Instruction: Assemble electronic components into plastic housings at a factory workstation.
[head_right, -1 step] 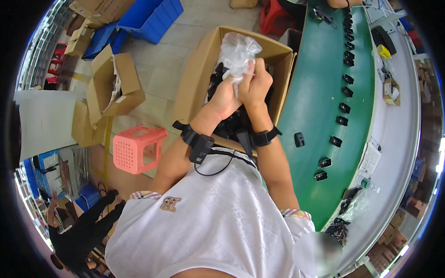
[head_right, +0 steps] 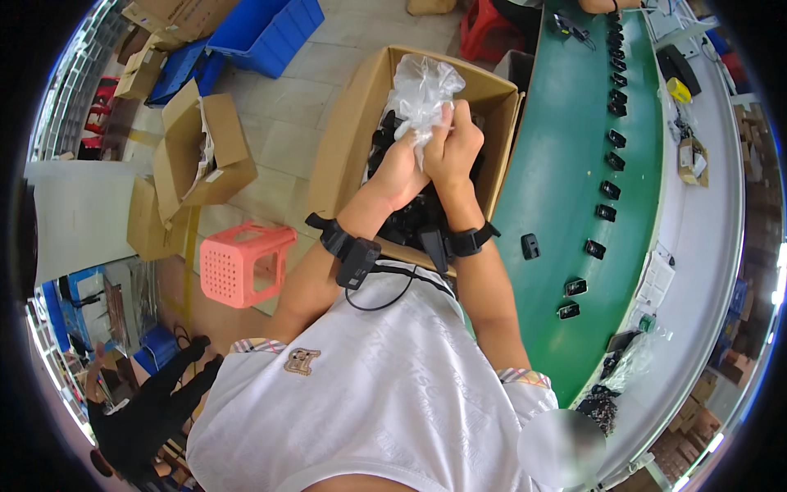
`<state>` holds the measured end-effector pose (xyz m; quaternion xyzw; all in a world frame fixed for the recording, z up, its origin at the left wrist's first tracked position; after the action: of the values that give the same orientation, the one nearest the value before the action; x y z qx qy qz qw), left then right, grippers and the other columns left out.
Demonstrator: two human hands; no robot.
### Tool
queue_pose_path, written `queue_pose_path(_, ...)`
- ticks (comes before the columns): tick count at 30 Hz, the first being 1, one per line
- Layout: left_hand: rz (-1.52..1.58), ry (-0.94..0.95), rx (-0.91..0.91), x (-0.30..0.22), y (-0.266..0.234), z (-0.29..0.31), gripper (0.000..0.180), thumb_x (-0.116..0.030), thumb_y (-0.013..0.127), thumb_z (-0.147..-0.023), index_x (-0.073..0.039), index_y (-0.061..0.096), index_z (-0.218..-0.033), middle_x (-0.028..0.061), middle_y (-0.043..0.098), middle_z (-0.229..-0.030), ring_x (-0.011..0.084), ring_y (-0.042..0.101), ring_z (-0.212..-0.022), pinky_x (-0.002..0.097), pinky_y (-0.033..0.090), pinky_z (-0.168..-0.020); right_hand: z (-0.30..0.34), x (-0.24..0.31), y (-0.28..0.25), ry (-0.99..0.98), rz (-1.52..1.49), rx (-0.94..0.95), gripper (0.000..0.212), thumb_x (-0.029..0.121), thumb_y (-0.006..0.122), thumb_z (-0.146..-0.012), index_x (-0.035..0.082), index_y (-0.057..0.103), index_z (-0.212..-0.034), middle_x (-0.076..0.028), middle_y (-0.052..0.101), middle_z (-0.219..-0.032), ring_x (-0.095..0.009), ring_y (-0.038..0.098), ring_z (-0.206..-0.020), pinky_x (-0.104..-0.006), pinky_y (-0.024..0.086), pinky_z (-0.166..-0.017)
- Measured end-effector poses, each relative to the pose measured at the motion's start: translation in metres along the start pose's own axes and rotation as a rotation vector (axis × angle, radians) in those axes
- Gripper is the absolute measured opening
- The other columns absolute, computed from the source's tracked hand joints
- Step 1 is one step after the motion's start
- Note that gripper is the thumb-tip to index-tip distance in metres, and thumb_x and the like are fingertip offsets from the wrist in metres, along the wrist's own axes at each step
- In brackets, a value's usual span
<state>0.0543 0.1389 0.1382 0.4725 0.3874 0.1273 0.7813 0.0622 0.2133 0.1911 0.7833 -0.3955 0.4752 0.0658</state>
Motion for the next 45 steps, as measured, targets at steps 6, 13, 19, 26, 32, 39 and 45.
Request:
queue_pose_path(6,0.021,-0.013,0.110,0.006,-0.030,-0.018,0.032,-0.021,0.054,-0.093,-0.007,0.050,-0.122,0.0033,0.060,-0.109,0.0121,0.061,-0.093,0.0283,0.052,-0.079,0.022,-0.014,-0.001,0.161,-0.244,-0.097,0.023,0.012,0.046,-0.094,-0.002,0.048,-0.075,-0.003,0.046,-0.060,-0.007,0.042,-0.060,-0.0264,0.037,-0.052)
queue_pose_path(13,0.215,-0.181,0.228,0.023,-0.022,-0.025,0.030,-0.019,0.056,-0.092,-0.003,0.054,-0.117,0.0059,0.063,-0.106,0.0151,0.063,-0.093,0.0294,0.052,-0.081,0.021,-0.041,0.004,0.306,-0.492,-0.094,0.022,0.011,0.043,-0.096,-0.003,0.053,-0.083,-0.003,0.056,-0.075,-0.008,0.050,-0.071,-0.0221,0.041,-0.063)
queue_pose_path(19,-0.426,0.376,0.053,-0.009,0.000,-0.020,0.033,-0.011,0.059,-0.090,0.003,0.056,-0.119,0.0089,0.063,-0.112,0.0122,0.058,-0.100,0.0270,0.047,-0.088,0.035,-0.053,-0.004,0.497,-0.833,-0.214,0.022,0.017,0.046,-0.097,-0.001,0.058,-0.093,-0.005,0.061,-0.085,-0.011,0.059,-0.073,-0.0251,0.048,-0.063)
queue_pose_path(26,-0.727,0.660,0.032,-0.026,0.035,0.018,0.031,-0.012,0.056,-0.091,0.006,0.057,-0.116,0.0138,0.064,-0.109,0.0164,0.060,-0.097,0.0297,0.047,-0.085,0.012,-0.015,-0.030,0.220,-0.452,-0.242,0.022,0.021,0.048,-0.096,0.001,0.056,-0.092,-0.004,0.057,-0.085,-0.013,0.054,-0.074,-0.0253,0.044,-0.069)
queue_pose_path(32,-0.743,0.707,0.021,-0.036,0.041,0.028,0.026,-0.016,0.060,-0.092,0.002,0.058,-0.110,0.0077,0.062,-0.099,0.0121,0.058,-0.090,0.0262,0.046,-0.080,0.006,0.013,-0.030,0.019,0.056,-0.258,0.022,0.019,0.047,-0.095,-0.001,0.056,-0.091,-0.011,0.056,-0.102,-0.019,0.052,-0.094,-0.0297,0.043,-0.079)
queue_pose_path(39,-0.476,0.316,-0.107,0.003,-0.044,-0.005,0.024,-0.006,0.067,-0.082,0.001,0.062,-0.104,0.0073,0.066,-0.095,0.0140,0.063,-0.083,0.0270,0.051,-0.073,0.051,-0.061,-0.002,0.702,-0.829,-0.338,0.021,0.017,0.042,-0.095,0.002,0.055,-0.101,-0.007,0.060,-0.103,-0.018,0.057,-0.094,-0.0334,0.048,-0.079)
queue_pose_path(45,-0.254,0.069,-0.396,-0.016,-0.171,0.013,0.020,-0.004,0.064,-0.072,-0.003,0.063,-0.092,0.0070,0.064,-0.082,0.0209,0.065,-0.071,0.0362,0.054,-0.063,0.050,-0.138,-0.052,0.834,-0.699,-0.388,0.023,0.019,0.044,-0.092,0.007,0.055,-0.108,-0.008,0.059,-0.110,-0.021,0.056,-0.102,-0.0374,0.046,-0.082)
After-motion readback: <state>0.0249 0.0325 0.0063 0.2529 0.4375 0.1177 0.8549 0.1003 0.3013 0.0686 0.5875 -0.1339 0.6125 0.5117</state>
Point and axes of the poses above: each hand's wrist, its own z-axis away from the middle knuckle, its own y-axis out of the palm, x = y × z, the point moved 8 cm from there along -z, towards the middle knuckle
